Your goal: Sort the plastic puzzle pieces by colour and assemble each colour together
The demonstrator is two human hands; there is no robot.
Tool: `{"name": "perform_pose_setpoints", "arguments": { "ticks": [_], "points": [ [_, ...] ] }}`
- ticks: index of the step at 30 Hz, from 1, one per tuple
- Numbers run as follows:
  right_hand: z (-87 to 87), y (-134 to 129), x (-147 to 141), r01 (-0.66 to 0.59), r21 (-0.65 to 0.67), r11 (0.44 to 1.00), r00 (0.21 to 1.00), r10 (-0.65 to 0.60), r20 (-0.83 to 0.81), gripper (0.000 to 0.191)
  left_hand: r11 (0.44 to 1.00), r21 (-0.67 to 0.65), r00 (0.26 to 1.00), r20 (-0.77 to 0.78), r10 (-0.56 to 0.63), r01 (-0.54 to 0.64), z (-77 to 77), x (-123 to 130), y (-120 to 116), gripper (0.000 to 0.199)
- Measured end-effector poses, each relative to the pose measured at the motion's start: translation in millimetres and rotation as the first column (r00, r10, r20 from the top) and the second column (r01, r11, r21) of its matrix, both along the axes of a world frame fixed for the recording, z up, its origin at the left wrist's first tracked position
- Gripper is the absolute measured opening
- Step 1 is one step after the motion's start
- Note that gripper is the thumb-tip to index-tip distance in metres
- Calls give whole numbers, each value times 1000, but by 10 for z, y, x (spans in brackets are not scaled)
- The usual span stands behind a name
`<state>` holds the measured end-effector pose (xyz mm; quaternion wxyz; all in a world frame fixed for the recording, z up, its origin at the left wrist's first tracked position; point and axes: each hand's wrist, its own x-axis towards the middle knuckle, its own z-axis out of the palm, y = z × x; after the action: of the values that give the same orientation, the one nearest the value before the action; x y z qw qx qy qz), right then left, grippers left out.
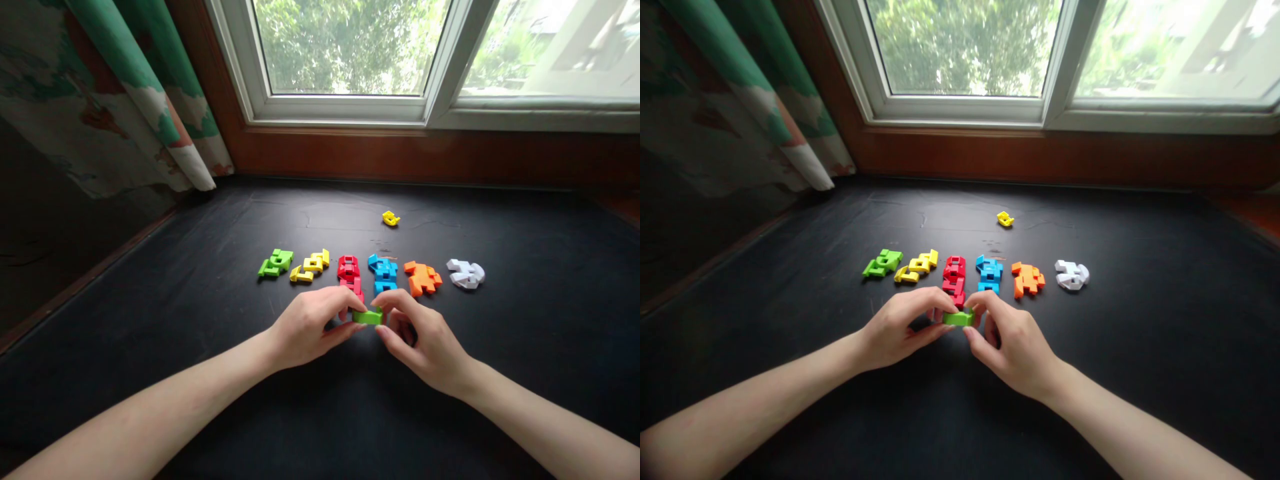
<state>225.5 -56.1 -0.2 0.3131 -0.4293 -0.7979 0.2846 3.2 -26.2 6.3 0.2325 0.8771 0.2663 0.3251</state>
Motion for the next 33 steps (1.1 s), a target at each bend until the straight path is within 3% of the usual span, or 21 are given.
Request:
{"name": "perform_pose_setpoints", "arguments": {
  "ticks": [23,33],
  "points": [
    [5,-10,3,1,16,1000,1000,-1,0,19,999,27,999,-27,34,-33,15,4,-6,10],
    [-14,-1,-5,-8,15,1000,1000,8,-24,18,999,42,1000,21,-14,13,7,2,7,8]
  ]
}}
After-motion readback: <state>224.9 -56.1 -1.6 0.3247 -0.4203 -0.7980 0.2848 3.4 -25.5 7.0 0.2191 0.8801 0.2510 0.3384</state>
